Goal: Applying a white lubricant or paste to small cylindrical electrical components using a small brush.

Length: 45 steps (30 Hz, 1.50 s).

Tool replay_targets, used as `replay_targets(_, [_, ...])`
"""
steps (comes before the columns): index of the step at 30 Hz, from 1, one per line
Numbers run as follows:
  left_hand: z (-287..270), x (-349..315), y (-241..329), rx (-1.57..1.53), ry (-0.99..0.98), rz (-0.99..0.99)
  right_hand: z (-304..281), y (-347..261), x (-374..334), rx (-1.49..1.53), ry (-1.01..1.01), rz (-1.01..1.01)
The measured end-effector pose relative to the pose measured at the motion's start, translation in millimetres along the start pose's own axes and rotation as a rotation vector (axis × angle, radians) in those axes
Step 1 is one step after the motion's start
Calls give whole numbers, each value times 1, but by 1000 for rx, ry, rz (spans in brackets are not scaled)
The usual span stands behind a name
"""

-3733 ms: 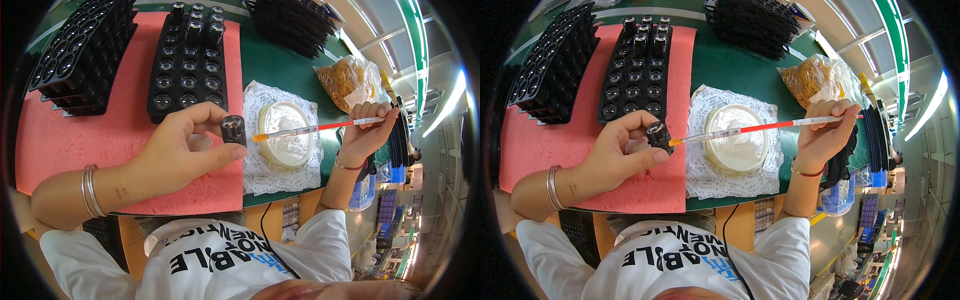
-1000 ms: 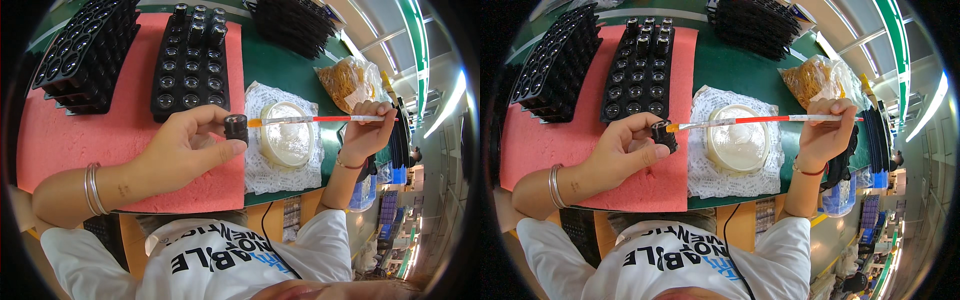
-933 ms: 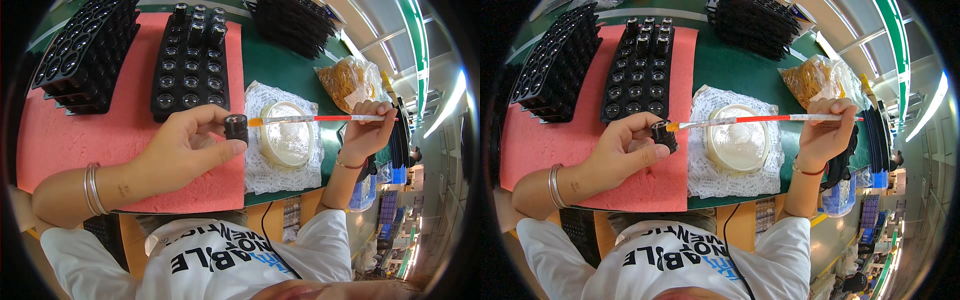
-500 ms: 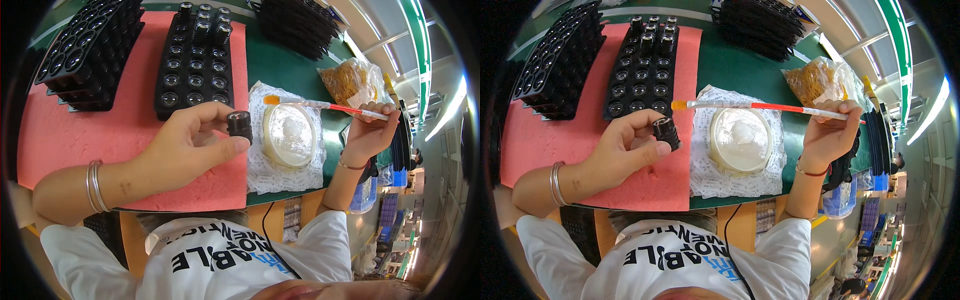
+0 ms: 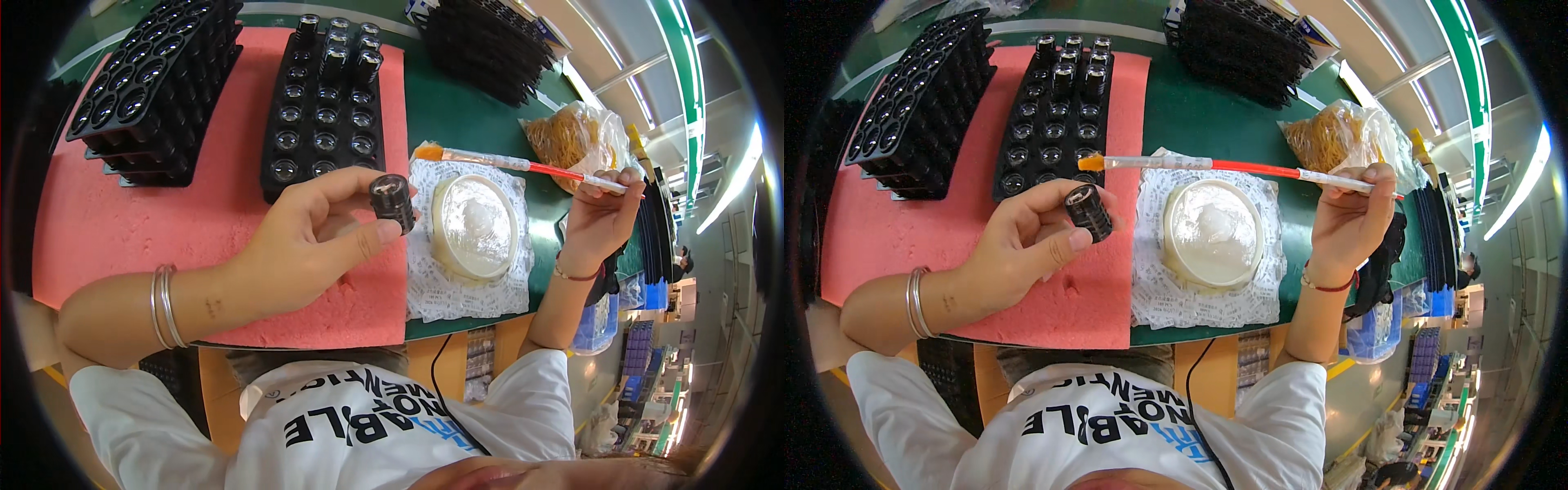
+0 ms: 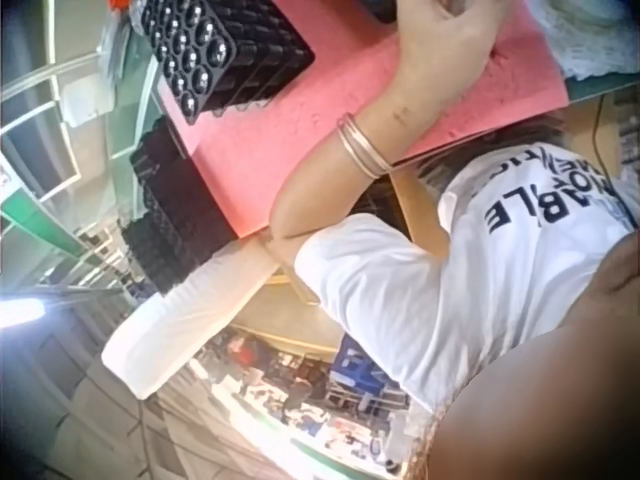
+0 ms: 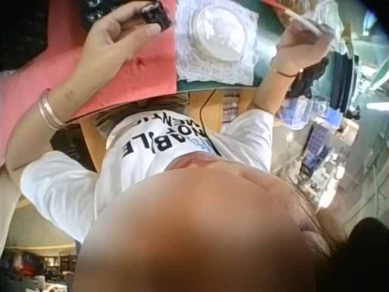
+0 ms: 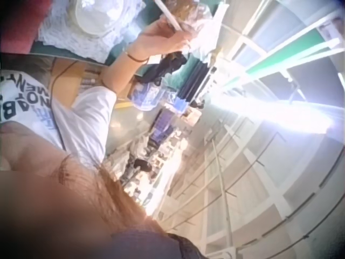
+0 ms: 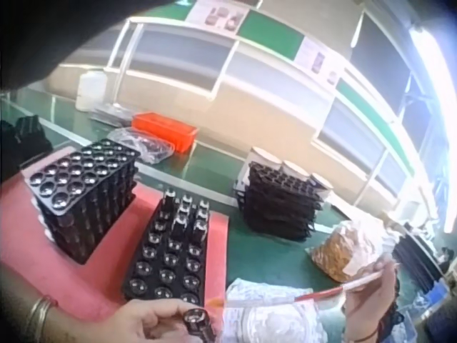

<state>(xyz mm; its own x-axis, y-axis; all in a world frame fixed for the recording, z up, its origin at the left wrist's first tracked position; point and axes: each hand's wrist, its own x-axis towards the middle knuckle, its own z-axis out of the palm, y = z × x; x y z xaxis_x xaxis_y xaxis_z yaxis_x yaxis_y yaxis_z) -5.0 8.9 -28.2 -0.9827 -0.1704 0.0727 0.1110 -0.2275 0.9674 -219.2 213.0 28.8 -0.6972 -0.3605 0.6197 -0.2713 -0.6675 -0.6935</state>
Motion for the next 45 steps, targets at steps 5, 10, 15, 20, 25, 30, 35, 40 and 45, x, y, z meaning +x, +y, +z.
replay_targets(5, [1,-2,4,-35,57,-66,0,1,0,-2,-23,-2])
replay_targets(10, [2,-1,4,-99,58,-42,-1,1,0,18,-45,4])
replay_targets(15, [3,-1,7,-150,63,-46,-3,1,1,49,-43,14])
replay_targets(20, [2,-1,6,-151,63,-44,-6,1,2,34,-71,24])
replay_targets(25, [1,0,5,-145,63,-34,-6,2,1,23,-89,18])
replay_targets(30, [2,0,5,-143,70,-25,-11,2,1,17,-92,28])
replay_targets(35, [3,0,5,-147,73,-14,-7,1,2,9,-81,33])
replay_targets(40, [3,0,5,-140,68,-19,-3,1,2,-18,-45,35])
replay_targets(45, [1,-1,1,-128,49,20,-3,0,2,-10,-18,41])
